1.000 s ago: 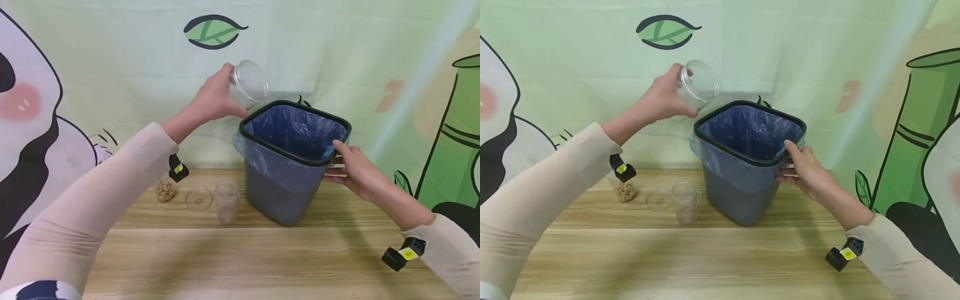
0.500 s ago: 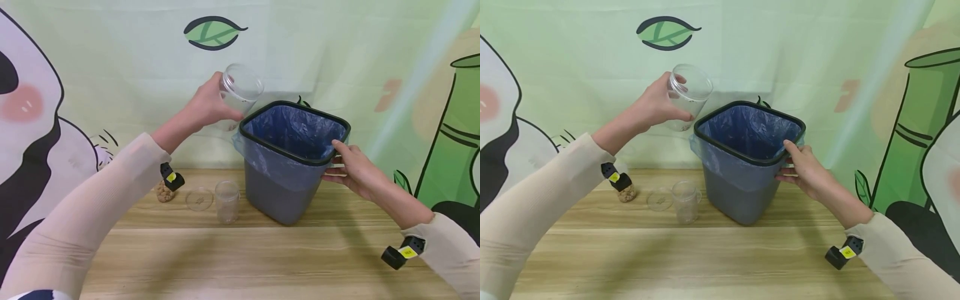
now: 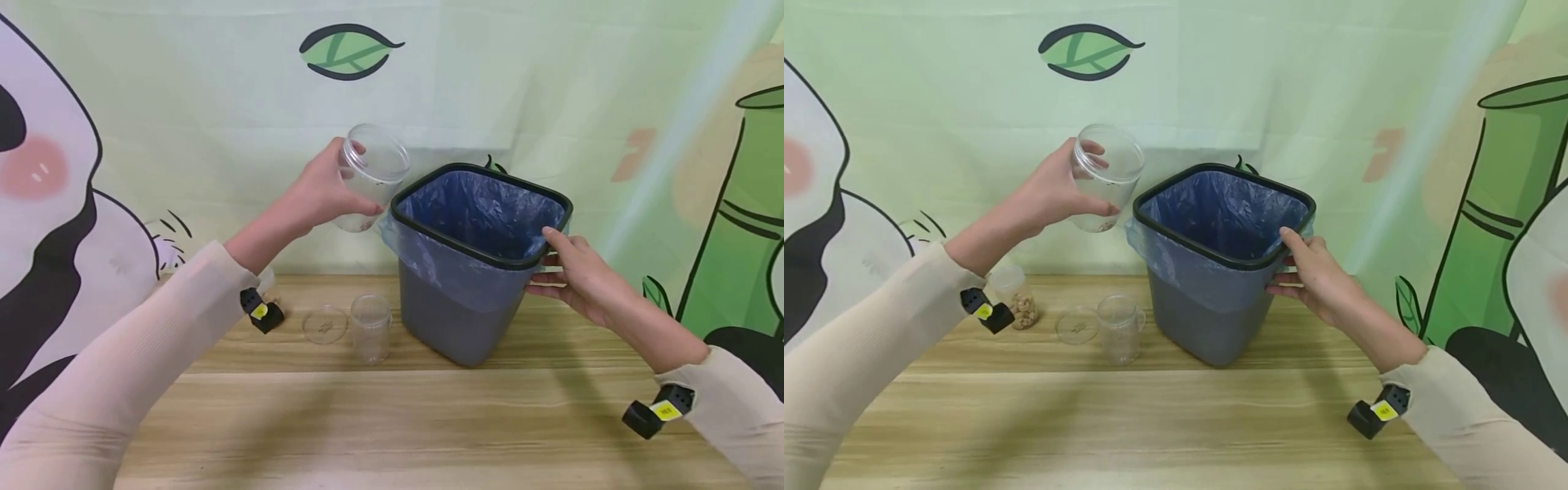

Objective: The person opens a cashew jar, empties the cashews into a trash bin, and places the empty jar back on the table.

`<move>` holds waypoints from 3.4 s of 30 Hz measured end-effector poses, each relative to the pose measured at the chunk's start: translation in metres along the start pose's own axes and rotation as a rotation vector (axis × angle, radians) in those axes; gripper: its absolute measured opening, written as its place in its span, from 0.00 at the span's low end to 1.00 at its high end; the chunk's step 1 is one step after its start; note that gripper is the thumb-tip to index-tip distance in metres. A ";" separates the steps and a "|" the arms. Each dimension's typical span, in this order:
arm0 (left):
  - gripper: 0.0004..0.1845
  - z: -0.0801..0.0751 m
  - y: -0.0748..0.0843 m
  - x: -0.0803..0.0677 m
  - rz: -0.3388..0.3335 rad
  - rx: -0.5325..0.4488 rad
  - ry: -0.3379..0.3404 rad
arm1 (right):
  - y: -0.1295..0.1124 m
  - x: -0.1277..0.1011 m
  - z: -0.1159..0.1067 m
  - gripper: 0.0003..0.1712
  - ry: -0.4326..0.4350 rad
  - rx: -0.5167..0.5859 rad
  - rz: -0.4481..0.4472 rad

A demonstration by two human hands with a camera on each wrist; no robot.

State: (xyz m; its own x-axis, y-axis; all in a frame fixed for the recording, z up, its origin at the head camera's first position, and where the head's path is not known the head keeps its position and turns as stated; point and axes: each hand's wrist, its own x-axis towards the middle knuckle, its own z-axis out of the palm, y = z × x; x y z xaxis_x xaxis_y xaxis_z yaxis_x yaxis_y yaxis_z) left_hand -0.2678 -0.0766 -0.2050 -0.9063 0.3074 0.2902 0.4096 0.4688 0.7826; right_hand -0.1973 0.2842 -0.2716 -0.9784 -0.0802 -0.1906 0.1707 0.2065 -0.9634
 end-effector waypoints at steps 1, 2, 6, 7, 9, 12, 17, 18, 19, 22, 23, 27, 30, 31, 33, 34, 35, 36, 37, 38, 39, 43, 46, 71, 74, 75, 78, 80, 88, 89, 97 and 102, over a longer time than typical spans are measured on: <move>0.47 -0.001 -0.002 -0.002 -0.004 -0.001 -0.004 | 0.000 0.000 0.000 0.39 0.002 0.001 0.002; 0.47 -0.002 -0.004 -0.003 -0.007 -0.005 -0.008 | 0.000 0.001 0.000 0.39 0.004 0.004 0.005; 0.47 -0.005 -0.011 -0.011 -0.024 -0.004 -0.012 | 0.000 0.001 0.000 0.40 0.002 0.030 0.017; 0.47 -0.006 -0.013 -0.013 -0.028 -0.006 -0.013 | 0.000 0.002 0.000 0.41 0.001 0.031 0.018; 0.47 -0.006 -0.018 -0.018 -0.037 -0.007 -0.012 | 0.000 0.002 0.000 0.42 0.000 0.029 0.016; 0.48 -0.007 -0.027 -0.025 -0.055 -0.012 -0.016 | 0.000 0.002 0.001 0.42 -0.001 0.026 0.012; 0.48 -0.008 -0.043 -0.034 -0.075 -0.011 -0.007 | 0.000 0.002 0.001 0.42 0.004 0.024 0.014; 0.49 -0.008 -0.045 -0.035 -0.077 -0.009 -0.006 | 0.000 0.002 0.001 0.42 0.005 0.022 0.014; 0.49 -0.008 -0.048 -0.037 -0.078 -0.004 -0.005 | 0.000 0.002 0.001 0.42 0.007 0.020 0.013; 0.49 -0.007 -0.056 -0.043 -0.079 0.004 -0.008 | 0.000 0.002 0.000 0.43 0.005 0.018 0.008; 0.49 -0.007 -0.059 -0.045 -0.080 0.008 -0.009 | 0.001 0.002 0.000 0.42 0.002 0.021 0.007; 0.49 -0.007 -0.070 -0.054 -0.072 0.024 -0.010 | 0.001 0.002 -0.001 0.42 -0.002 0.023 0.007; 0.49 -0.008 -0.078 -0.061 -0.064 0.036 -0.009 | 0.001 0.002 -0.001 0.41 0.006 0.024 0.011; 0.50 -0.009 -0.080 -0.062 -0.062 0.039 -0.009 | 0.001 0.002 -0.001 0.41 0.007 0.028 0.011; 0.50 -0.011 -0.084 -0.066 -0.060 0.052 -0.005 | 0.001 0.002 -0.001 0.39 0.009 0.033 0.010; 0.49 -0.012 -0.086 -0.067 -0.061 0.055 0.000 | 0.001 0.002 -0.001 0.39 0.009 0.031 0.010; 0.49 -0.012 -0.088 -0.069 -0.062 0.057 0.005 | 0.001 0.002 -0.001 0.39 0.008 0.031 0.009; 0.49 -0.013 -0.090 -0.071 -0.062 0.057 0.010 | 0.001 0.002 -0.001 0.40 0.005 0.035 0.008; 0.48 -0.013 -0.093 -0.073 -0.063 0.061 0.016 | 0.002 0.002 -0.001 0.39 0.003 0.036 0.006; 0.48 -0.013 -0.095 -0.075 -0.067 0.062 0.021 | 0.002 0.001 -0.001 0.39 0.002 0.032 0.004; 0.47 -0.013 -0.098 -0.077 -0.069 0.065 0.027 | 0.001 0.001 -0.001 0.38 0.002 0.030 0.003; 0.46 -0.011 -0.110 -0.087 -0.079 0.078 0.044 | 0.000 0.000 0.000 0.37 0.002 0.026 -0.001; 0.45 -0.007 -0.119 -0.095 -0.092 0.104 0.054 | 0.001 0.001 0.000 0.38 0.002 0.031 0.001; 0.44 0.045 -0.185 -0.149 -0.136 -0.014 -0.005 | -0.003 0.001 0.000 0.36 0.001 0.033 0.004; 0.44 0.048 -0.186 -0.148 -0.146 -0.012 -0.014 | -0.003 0.001 0.000 0.39 0.003 0.040 0.006; 0.43 0.050 -0.187 -0.147 -0.157 -0.002 -0.019 | -0.003 0.001 -0.001 0.40 0.004 0.043 0.009; 0.43 0.052 -0.189 -0.146 -0.189 0.041 -0.040 | -0.002 0.000 -0.001 0.38 0.006 0.051 0.017; 0.44 0.053 -0.190 -0.145 -0.204 0.070 -0.050 | 0.000 0.000 -0.001 0.38 0.003 0.053 0.020; 0.44 0.052 -0.200 -0.140 -0.173 0.132 -0.070 | 0.001 0.000 0.001 0.41 0.001 0.046 0.021; 0.43 0.051 -0.202 -0.138 -0.162 0.136 -0.074 | 0.001 0.000 0.000 0.41 0.003 0.045 0.021; 0.48 0.049 -0.209 -0.128 -0.082 0.217 -0.080 | -0.003 0.000 -0.001 0.40 0.008 0.053 0.013; 0.48 0.052 -0.214 -0.128 -0.050 0.208 -0.087 | -0.001 -0.001 0.000 0.41 0.013 0.065 0.024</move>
State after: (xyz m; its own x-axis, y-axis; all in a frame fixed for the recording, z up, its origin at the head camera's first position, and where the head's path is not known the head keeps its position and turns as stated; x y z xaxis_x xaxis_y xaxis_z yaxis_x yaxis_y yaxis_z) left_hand -0.2341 -0.1731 -0.4377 -0.9172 0.3454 0.1985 0.3854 0.6432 0.6616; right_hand -0.1965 0.2842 -0.2707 -0.9752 -0.0634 -0.2120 0.2012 0.1447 -0.9688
